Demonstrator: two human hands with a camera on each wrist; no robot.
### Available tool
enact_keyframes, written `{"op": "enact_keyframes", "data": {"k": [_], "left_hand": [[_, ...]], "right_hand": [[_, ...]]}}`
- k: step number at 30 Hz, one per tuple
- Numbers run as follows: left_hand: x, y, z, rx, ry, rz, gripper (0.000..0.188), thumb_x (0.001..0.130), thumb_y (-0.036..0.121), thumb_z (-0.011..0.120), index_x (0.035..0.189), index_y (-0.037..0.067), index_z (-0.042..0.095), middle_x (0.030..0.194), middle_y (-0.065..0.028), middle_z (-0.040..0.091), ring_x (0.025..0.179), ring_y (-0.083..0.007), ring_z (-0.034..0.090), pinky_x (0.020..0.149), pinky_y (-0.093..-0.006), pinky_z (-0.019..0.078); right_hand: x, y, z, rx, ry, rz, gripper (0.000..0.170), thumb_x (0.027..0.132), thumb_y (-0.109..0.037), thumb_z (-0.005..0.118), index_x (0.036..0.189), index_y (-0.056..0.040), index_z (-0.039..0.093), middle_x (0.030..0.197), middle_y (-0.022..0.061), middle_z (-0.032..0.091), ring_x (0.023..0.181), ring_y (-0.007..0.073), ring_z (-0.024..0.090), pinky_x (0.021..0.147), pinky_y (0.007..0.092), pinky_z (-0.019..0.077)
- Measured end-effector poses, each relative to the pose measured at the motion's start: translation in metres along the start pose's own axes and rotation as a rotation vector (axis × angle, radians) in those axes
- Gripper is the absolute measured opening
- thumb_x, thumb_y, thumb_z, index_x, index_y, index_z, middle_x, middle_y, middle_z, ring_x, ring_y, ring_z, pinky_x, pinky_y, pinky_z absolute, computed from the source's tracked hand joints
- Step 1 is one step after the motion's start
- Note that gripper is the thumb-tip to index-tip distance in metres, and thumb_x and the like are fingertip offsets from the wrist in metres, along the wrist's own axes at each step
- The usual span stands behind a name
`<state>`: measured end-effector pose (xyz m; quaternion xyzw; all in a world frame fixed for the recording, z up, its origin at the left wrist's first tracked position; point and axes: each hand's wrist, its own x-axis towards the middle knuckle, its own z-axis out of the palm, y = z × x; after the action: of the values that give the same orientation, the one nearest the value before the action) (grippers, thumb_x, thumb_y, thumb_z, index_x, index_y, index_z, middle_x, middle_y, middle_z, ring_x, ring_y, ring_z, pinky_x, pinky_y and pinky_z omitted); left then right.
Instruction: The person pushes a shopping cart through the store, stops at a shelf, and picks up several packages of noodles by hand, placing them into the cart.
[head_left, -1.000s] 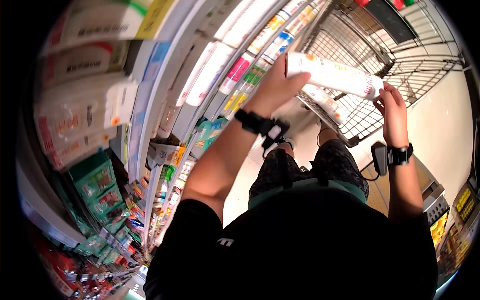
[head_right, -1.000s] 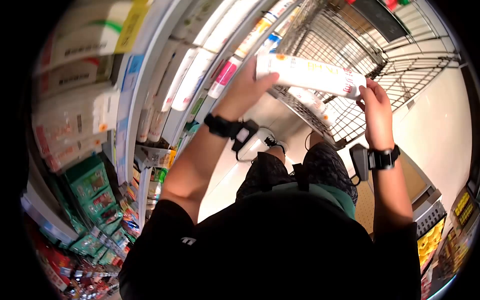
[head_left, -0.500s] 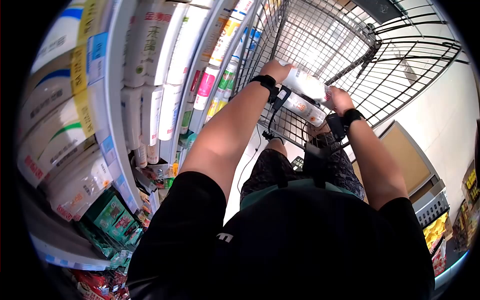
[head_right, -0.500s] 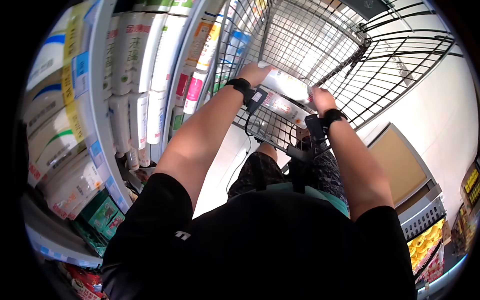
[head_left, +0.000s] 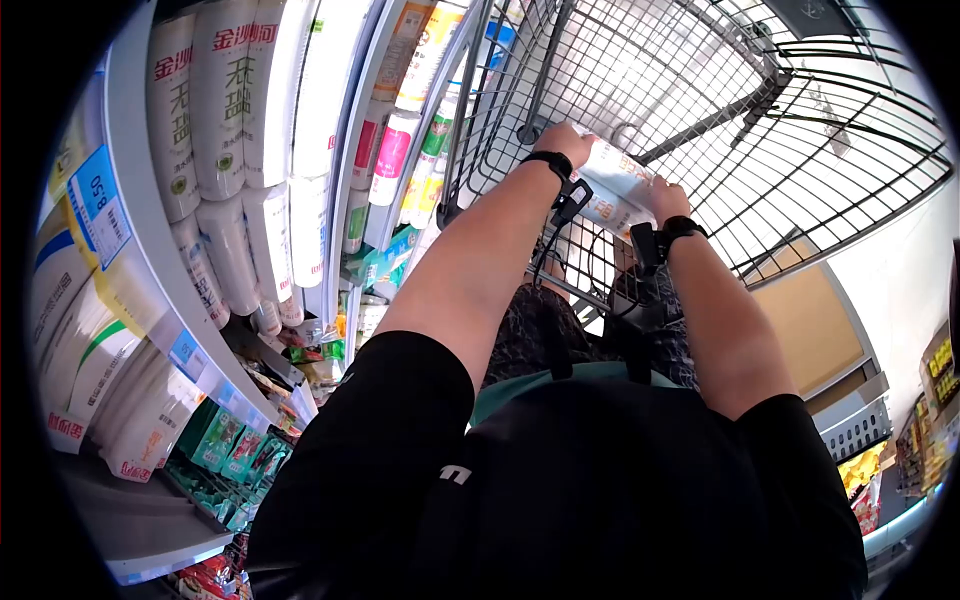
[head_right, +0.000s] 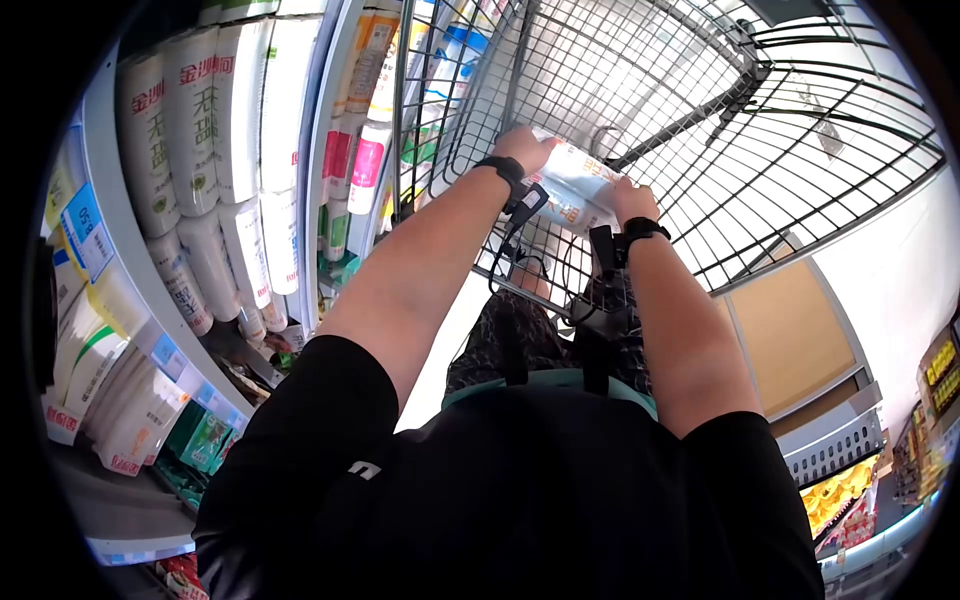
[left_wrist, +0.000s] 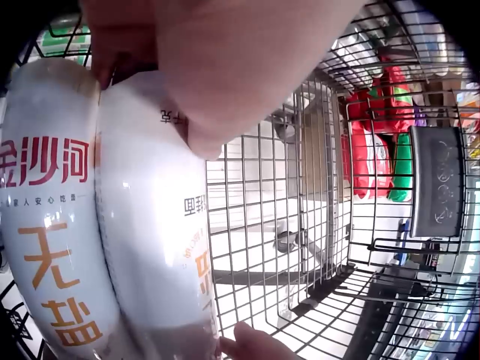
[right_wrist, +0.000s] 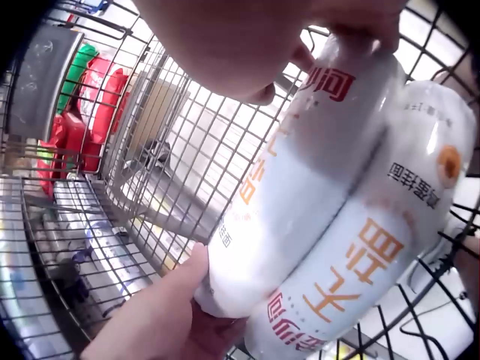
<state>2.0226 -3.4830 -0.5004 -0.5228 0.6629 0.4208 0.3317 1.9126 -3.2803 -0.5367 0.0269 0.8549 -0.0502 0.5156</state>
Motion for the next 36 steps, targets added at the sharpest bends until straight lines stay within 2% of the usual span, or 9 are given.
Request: {"op": "enact_keyframes", "data": {"k": [9,14,18,22,25,28,30,32,36], "left_hand": [[0.013,-0.001,0.025,-0.155,0.002,-0.03,0.036,0.082,0.026,0.064,0.105,-0.002,0.064,0.104,-0.0238,0.065,0.103,-0.0336,0.063,0.09,-0.0416,0.0499],[-0.013,0.008,0.03,-0.075,0.168,-0.061,0.079,0.081,0.03,0.059,0.135,-0.016,0.024,0.131,-0.0304,0.043,0.124,-0.0362,0.044,0.104,-0.0407,0.0389],[-0.051,0.013,0.031,-0.12,0.366,0.237,0.074,0.08,0.03,0.059,0.129,-0.019,0.033,0.131,-0.0356,0.042,0.124,-0.0424,0.043,0.103,-0.0402,0.0401],[-0.178,-0.006,-0.075,-0.712,0.003,0.525,0.049,0.088,0.027,0.059,0.123,-0.006,0.049,0.12,-0.0239,0.057,0.115,-0.032,0.056,0.097,-0.0361,0.0451],[-0.243,-0.092,-0.112,-0.972,0.334,0.761,0.018,0.093,0.014,0.057,0.105,0.001,0.061,0.093,-0.0058,0.067,0.089,-0.0107,0.062,0.077,-0.0244,0.0489],[-0.257,-0.188,-0.126,-0.885,1.058,0.705,0.021,0.093,0.01,0.056,0.111,0.004,0.047,0.096,-0.0036,0.052,0.092,-0.0136,0.053,0.083,-0.0277,0.0451],[-0.269,-0.24,-0.133,-1.584,1.183,0.684,0.023,0.092,0.007,0.055,0.112,0.003,0.043,0.095,-0.0043,0.051,0.095,-0.0154,0.05,0.09,-0.0302,0.0414],[-0.272,-0.3,-0.137,-0.952,1.53,0.291,0.041,0.086,0.0,0.06,0.121,0.002,0.039,0.111,-0.0106,0.049,0.1,-0.0182,0.051,0.083,-0.0313,0.0456],[-0.29,-0.348,-0.186,-1.131,1.424,0.212,0.032,0.09,0.009,0.057,0.12,0.002,0.049,0.119,-0.0082,0.056,0.108,-0.0209,0.053,0.096,-0.035,0.0409]], "right_hand": [[0.031,0.0,-0.007,-0.882,-0.224,-0.311,0.035,0.096,-0.027,0.037,0.12,-0.0138,0.057,0.123,0.0169,0.06,0.117,0.0331,0.056,0.09,0.0568,0.0456],[0.008,-0.007,-0.047,-1.022,-0.146,-0.768,0.028,0.087,-0.022,0.056,0.109,-0.004,0.058,0.107,0.0238,0.061,0.098,0.0352,0.062,0.078,0.042,0.0511],[-0.048,-0.041,-0.065,0.477,-0.092,-0.219,0.035,0.088,-0.028,0.056,0.107,0.0009,0.06,0.097,0.0117,0.062,0.088,0.0203,0.057,0.078,0.0316,0.0458],[-0.146,-0.107,-0.08,0.705,-0.056,-0.591,0.033,0.095,-0.026,0.05,0.11,0.0023,0.059,0.1,0.0049,0.06,0.094,0.0133,0.054,0.088,0.0293,0.042],[-0.232,-0.165,-0.069,0.679,-0.077,-0.962,0.025,0.096,-0.015,0.048,0.112,0.001,0.059,0.107,0.0063,0.061,0.102,0.0141,0.055,0.097,0.0289,0.0403],[-0.301,-0.203,-0.034,0.47,-0.068,-1.213,0.024,0.095,-0.008,0.052,0.116,0.0019,0.058,0.113,0.0091,0.061,0.106,0.0152,0.056,0.095,0.0266,0.0422],[-0.323,-0.221,0.004,0.324,-0.101,-1.489,0.027,0.093,-0.007,0.055,0.12,-0.0012,0.057,0.118,0.0094,0.059,0.109,0.0174,0.056,0.093,0.028,0.0448],[-0.343,-0.242,0.05,0.316,-0.157,-1.654,0.033,0.09,-0.006,0.06,0.123,-0.0042,0.056,0.122,0.0121,0.056,0.11,0.0207,0.057,0.095,0.0302,0.0456],[-0.379,-0.284,0.138,0.342,-0.134,-1.824,0.037,0.09,-0.01,0.059,0.125,-0.0016,0.05,0.117,0.0187,0.054,0.105,0.03,0.054,0.089,0.033,0.0449]]}}
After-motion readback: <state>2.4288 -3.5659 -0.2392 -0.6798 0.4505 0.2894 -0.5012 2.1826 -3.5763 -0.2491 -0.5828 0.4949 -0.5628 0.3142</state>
